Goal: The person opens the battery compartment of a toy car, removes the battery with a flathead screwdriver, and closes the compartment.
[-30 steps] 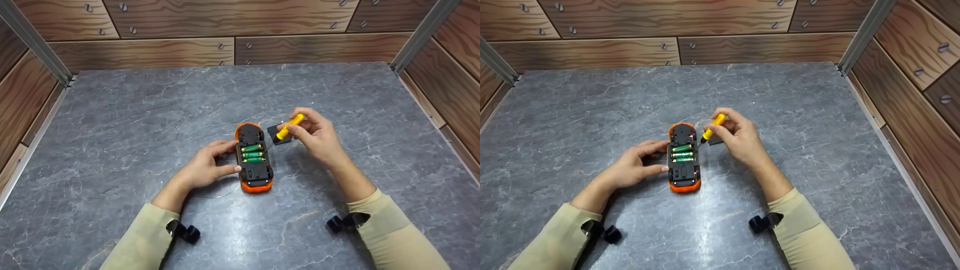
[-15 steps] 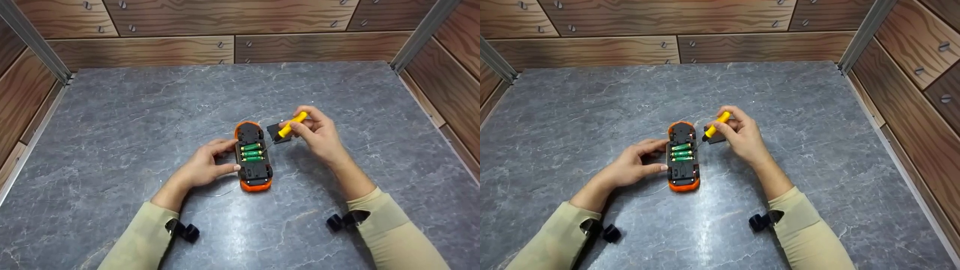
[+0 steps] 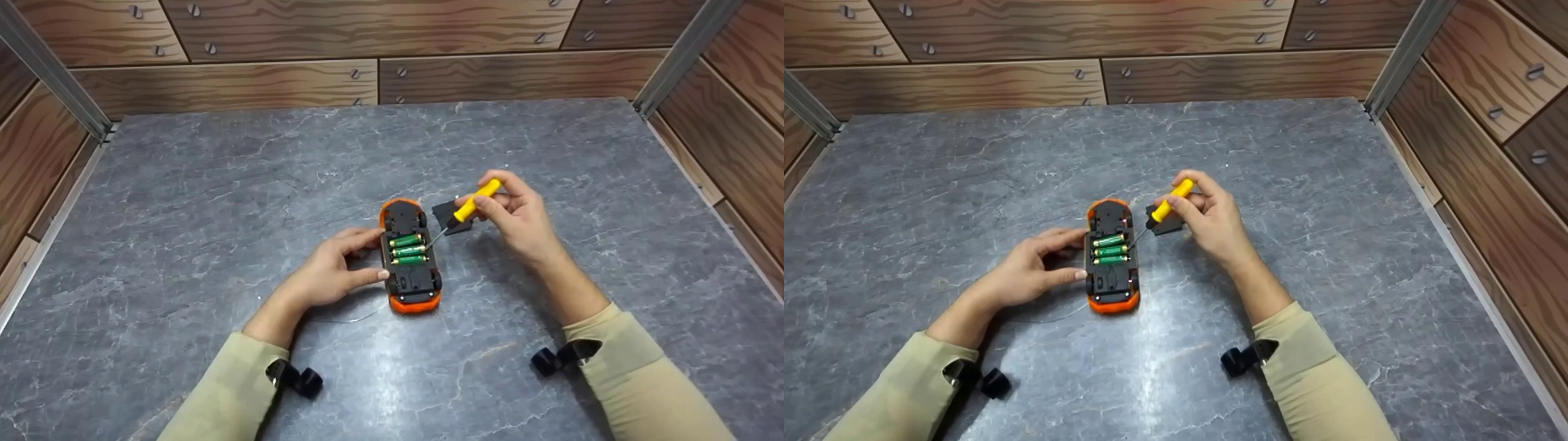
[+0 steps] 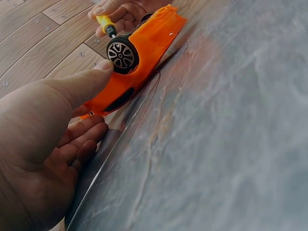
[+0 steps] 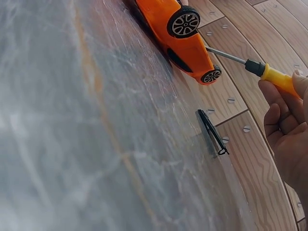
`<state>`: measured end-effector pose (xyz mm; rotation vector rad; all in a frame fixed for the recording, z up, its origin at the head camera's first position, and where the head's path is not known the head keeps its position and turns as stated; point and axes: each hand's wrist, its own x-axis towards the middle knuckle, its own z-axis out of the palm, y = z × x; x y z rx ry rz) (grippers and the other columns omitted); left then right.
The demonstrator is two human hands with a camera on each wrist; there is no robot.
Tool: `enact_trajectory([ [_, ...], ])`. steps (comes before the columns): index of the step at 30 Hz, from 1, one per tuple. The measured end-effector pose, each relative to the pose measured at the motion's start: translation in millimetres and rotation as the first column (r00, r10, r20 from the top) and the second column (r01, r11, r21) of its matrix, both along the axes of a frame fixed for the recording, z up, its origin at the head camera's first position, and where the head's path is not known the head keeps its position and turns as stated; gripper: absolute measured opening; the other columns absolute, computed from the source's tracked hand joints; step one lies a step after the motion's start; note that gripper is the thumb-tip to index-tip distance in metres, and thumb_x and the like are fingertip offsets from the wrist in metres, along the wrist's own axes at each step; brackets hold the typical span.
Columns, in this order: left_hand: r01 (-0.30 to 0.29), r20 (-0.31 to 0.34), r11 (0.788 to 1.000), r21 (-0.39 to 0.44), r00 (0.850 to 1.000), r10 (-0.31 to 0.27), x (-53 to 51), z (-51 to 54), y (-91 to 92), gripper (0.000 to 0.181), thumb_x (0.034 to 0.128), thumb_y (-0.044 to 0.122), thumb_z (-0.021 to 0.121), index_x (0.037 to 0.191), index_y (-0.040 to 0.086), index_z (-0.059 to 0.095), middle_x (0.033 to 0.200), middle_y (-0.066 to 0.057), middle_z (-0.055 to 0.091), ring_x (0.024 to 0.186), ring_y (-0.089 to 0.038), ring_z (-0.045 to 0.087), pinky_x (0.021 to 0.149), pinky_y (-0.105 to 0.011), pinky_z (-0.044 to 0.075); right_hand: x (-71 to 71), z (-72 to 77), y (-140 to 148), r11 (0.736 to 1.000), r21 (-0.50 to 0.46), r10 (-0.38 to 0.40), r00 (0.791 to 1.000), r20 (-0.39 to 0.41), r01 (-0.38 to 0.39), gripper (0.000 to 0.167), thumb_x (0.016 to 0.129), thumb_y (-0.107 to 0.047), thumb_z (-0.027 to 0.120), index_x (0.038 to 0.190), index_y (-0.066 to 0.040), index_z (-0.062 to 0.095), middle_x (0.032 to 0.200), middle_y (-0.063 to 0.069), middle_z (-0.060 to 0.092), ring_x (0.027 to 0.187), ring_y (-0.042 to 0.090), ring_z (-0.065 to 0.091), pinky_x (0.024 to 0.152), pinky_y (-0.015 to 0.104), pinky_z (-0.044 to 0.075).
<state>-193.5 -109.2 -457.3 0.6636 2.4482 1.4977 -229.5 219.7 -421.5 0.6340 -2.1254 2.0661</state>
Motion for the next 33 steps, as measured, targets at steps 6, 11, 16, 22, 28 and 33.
enact_trajectory([
  [6,-0.002,-0.004,1.000,-0.006,1.000,0.002,0.6,-0.5,-0.3,0.076,0.0894,0.031,0.088,0.156,0.015,0.054,0.148,-0.002,0.059,0.126,-0.021,0.059,0.114,-0.045,0.044,-0.1,-0.6,-0.5,1.000,-0.014,0.001,1.000,0.004,-0.001,0.016,0.104,0.003,0.063,0.116,-0.007,0.063,0.107,0.017,0.079,0.094,0.022,0.078,0.080,0.031,0.061],
  [11,-0.005,0.000,1.000,-0.013,1.000,0.005,0.8,0.0,-0.2,0.077,0.0894,0.031,0.088,0.157,0.016,0.054,0.148,-0.002,0.058,0.126,-0.020,0.059,0.115,-0.043,0.044,-0.4,-0.2,-0.8,1.000,-0.015,-0.001,1.000,-0.001,0.001,0.015,0.104,0.003,0.063,0.116,-0.006,0.063,0.107,0.017,0.079,0.094,0.022,0.077,0.081,0.032,0.062],
  [16,0.000,-0.019,1.000,-0.013,1.000,0.000,0.7,0.9,-0.3,0.076,0.0898,0.031,0.087,0.156,0.015,0.054,0.147,-0.003,0.059,0.125,-0.019,0.060,0.114,-0.042,0.044,-0.1,-0.5,-1.0,1.000,-0.018,-0.006,1.000,-0.001,0.006,0.014,0.104,0.002,0.064,0.116,-0.005,0.063,0.107,0.018,0.079,0.092,0.022,0.077,0.082,0.032,0.061],
  [22,0.009,-0.043,1.000,-0.010,0.999,-0.009,-0.4,0.2,-0.1,0.075,0.0899,0.029,0.087,0.156,0.013,0.055,0.145,-0.004,0.060,0.125,-0.019,0.060,0.113,-0.041,0.045,0.4,-0.2,-2.0,1.000,-0.022,-0.018,1.000,-0.009,0.018,0.014,0.103,0.001,0.066,0.115,-0.004,0.063,0.104,0.017,0.079,0.089,0.021,0.077,0.080,0.031,0.061],
  [28,0.010,-0.035,1.000,-0.001,0.999,-0.010,-0.3,0.0,-0.4,0.076,0.0897,0.030,0.088,0.156,0.013,0.054,0.146,-0.005,0.060,0.126,-0.021,0.060,0.115,-0.043,0.043,0.2,-0.4,-2.0,1.000,-0.022,-0.018,1.000,-0.009,0.018,0.014,0.104,0.001,0.065,0.116,-0.006,0.063,0.105,0.017,0.079,0.090,0.021,0.077,0.081,0.033,0.062],
  [33,0.007,-0.030,1.000,0.000,1.000,-0.007,-0.6,-1.1,-0.3,0.076,0.0893,0.029,0.088,0.156,0.013,0.055,0.147,-0.004,0.060,0.126,-0.020,0.060,0.115,-0.042,0.044,-0.5,-1.7,-2.2,1.000,-0.024,-0.016,1.000,-0.015,0.016,0.015,0.103,0.002,0.065,0.116,-0.006,0.063,0.104,0.017,0.079,0.089,0.021,0.077,0.080,0.033,0.061],
])
